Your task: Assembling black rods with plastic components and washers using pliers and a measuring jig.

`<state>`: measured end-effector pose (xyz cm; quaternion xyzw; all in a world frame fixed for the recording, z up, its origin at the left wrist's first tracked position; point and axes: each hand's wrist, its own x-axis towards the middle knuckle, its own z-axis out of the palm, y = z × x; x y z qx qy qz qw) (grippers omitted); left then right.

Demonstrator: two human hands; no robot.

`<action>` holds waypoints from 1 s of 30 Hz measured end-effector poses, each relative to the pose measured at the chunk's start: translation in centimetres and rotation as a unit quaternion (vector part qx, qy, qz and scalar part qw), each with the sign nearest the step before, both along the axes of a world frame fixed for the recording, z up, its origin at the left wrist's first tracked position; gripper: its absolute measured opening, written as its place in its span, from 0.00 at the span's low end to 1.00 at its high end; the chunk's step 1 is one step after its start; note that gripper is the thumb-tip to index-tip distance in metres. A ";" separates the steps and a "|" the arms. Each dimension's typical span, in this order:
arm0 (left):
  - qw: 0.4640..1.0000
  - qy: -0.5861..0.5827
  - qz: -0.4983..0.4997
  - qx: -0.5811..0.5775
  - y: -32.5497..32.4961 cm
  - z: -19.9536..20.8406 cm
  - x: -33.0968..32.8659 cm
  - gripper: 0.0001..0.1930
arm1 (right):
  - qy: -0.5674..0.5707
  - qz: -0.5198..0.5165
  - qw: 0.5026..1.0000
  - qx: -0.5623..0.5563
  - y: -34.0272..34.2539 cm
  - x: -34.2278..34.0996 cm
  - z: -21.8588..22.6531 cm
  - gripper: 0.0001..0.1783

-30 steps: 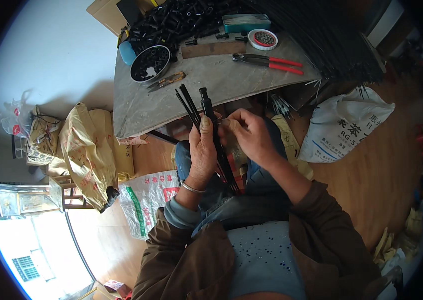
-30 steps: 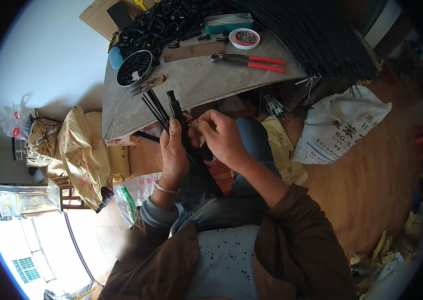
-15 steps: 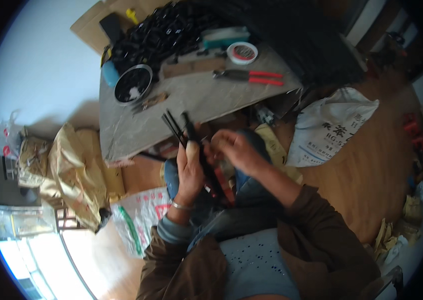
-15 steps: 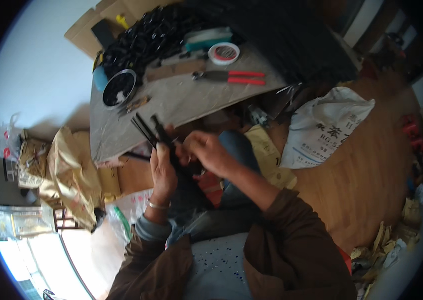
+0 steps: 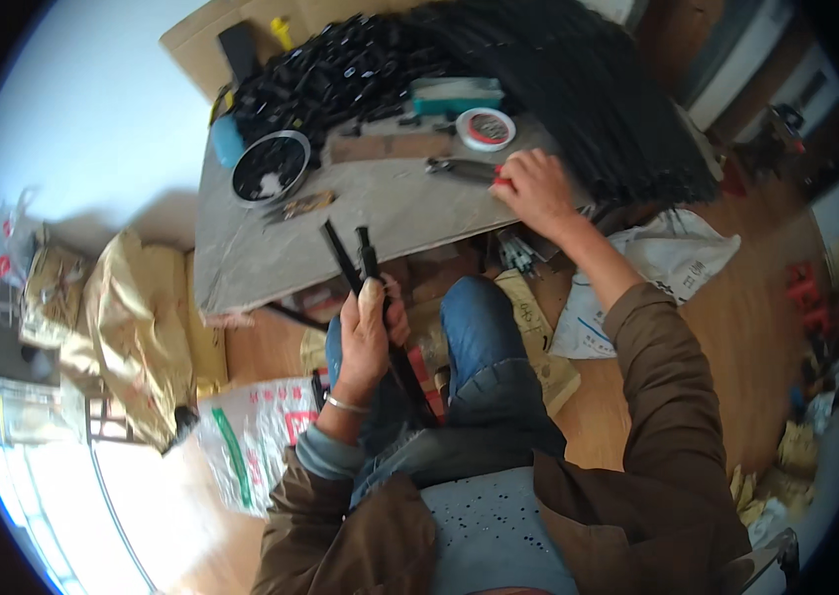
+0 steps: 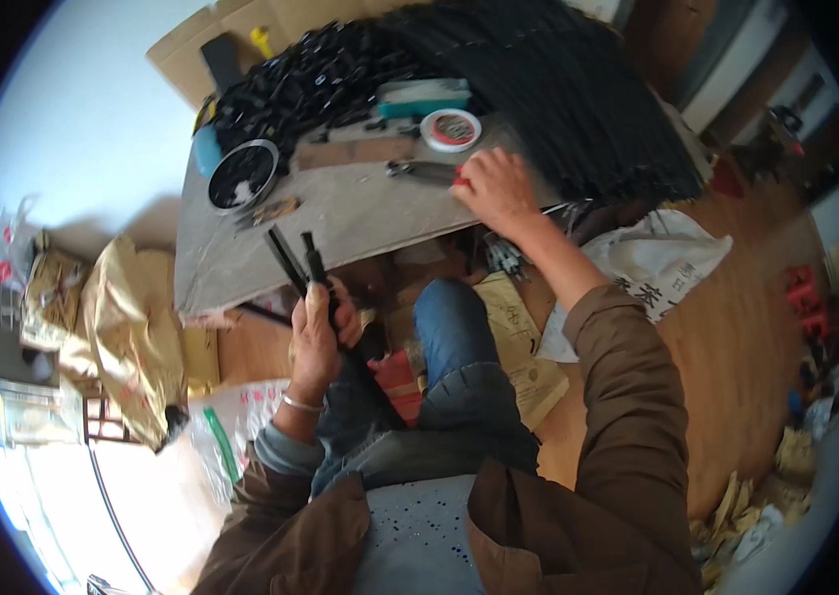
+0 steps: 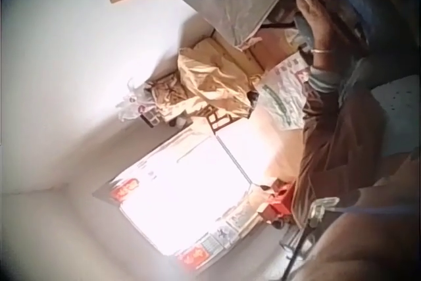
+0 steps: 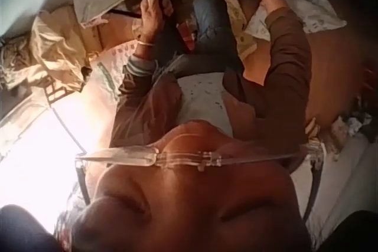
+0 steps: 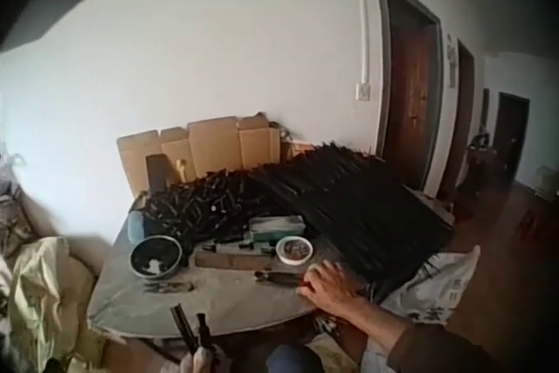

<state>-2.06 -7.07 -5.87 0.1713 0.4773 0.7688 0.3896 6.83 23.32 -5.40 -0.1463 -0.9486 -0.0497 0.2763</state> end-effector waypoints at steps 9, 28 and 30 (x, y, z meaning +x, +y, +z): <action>0.998 -0.002 0.052 -0.019 -0.9 0.0 -0.7 0.20 | 0.017 0.001 0.845 -0.534 -7.8 4.3 4.3 0.11; 0.998 0.025 0.043 -0.027 0.7 0.2 0.7 0.21 | 0.078 0.126 0.982 -0.120 -13.0 7.3 3.0 0.26; 0.998 0.024 0.046 -0.033 0.8 0.3 0.6 0.21 | 0.081 0.130 0.982 -0.111 -13.0 7.2 3.1 0.26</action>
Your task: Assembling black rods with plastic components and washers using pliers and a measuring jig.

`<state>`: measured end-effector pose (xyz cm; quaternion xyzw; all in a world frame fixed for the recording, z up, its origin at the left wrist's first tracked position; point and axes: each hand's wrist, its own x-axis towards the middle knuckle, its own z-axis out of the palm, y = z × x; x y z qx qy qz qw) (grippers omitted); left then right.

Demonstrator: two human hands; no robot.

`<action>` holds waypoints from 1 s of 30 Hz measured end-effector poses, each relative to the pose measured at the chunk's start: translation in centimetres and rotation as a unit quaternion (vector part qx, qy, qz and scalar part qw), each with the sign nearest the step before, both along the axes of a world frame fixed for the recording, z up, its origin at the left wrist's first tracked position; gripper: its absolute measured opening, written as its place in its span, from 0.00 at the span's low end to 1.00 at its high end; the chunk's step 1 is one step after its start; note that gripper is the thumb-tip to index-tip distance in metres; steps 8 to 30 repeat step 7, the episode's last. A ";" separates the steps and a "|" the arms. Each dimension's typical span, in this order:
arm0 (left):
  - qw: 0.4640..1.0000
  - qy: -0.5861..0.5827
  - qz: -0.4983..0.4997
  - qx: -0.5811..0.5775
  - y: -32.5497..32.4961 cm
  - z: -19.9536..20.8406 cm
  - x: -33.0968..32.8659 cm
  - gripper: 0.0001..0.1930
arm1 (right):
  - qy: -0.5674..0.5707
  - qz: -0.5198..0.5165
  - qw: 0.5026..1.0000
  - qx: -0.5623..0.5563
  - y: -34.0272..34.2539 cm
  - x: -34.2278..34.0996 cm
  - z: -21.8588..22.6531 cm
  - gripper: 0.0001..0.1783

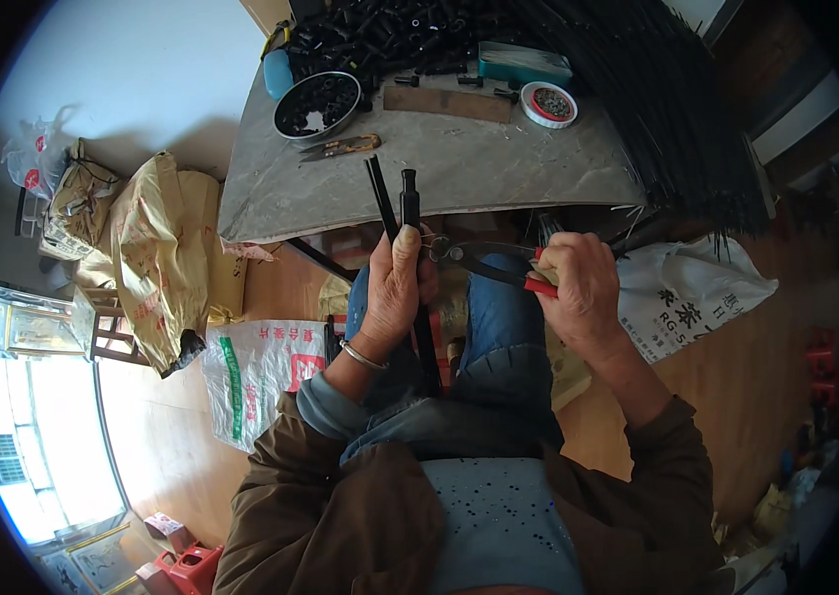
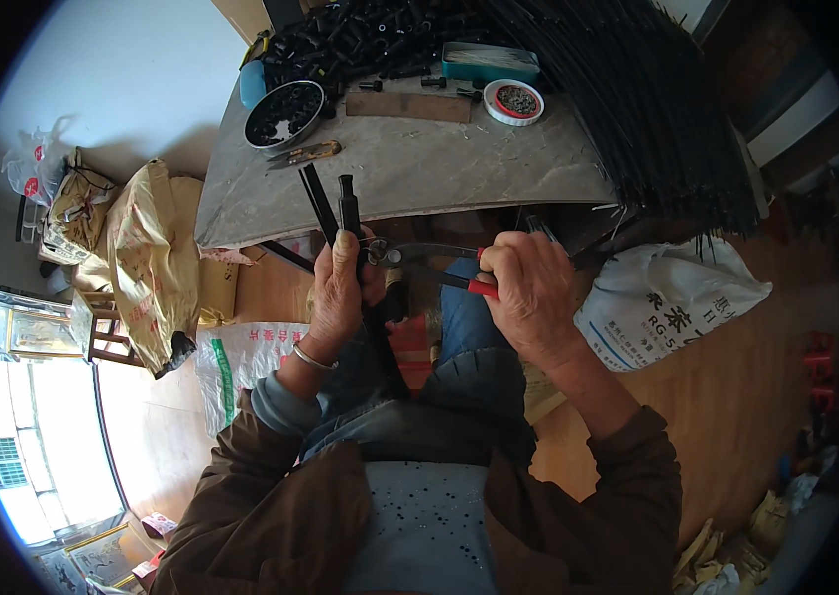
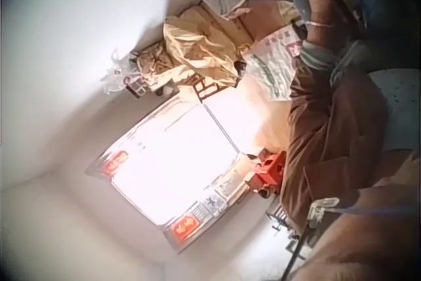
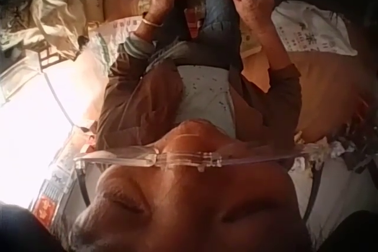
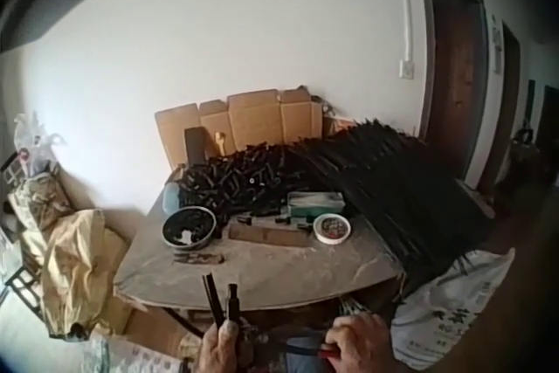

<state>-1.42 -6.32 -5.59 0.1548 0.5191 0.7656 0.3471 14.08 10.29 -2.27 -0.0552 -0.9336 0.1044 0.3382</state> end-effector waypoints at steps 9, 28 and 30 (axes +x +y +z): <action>1.000 0.007 0.014 -0.015 -0.3 0.0 0.1 0.20 | -0.044 -0.009 0.999 0.028 -0.6 -0.2 0.9 0.26; 1.000 0.007 0.014 -0.015 -0.3 0.0 0.1 0.20 | -0.044 -0.009 0.999 0.028 -0.6 -0.2 0.9 0.26; 1.000 0.007 0.014 -0.015 -0.3 0.0 0.1 0.20 | -0.044 -0.009 0.999 0.028 -0.6 -0.2 0.9 0.26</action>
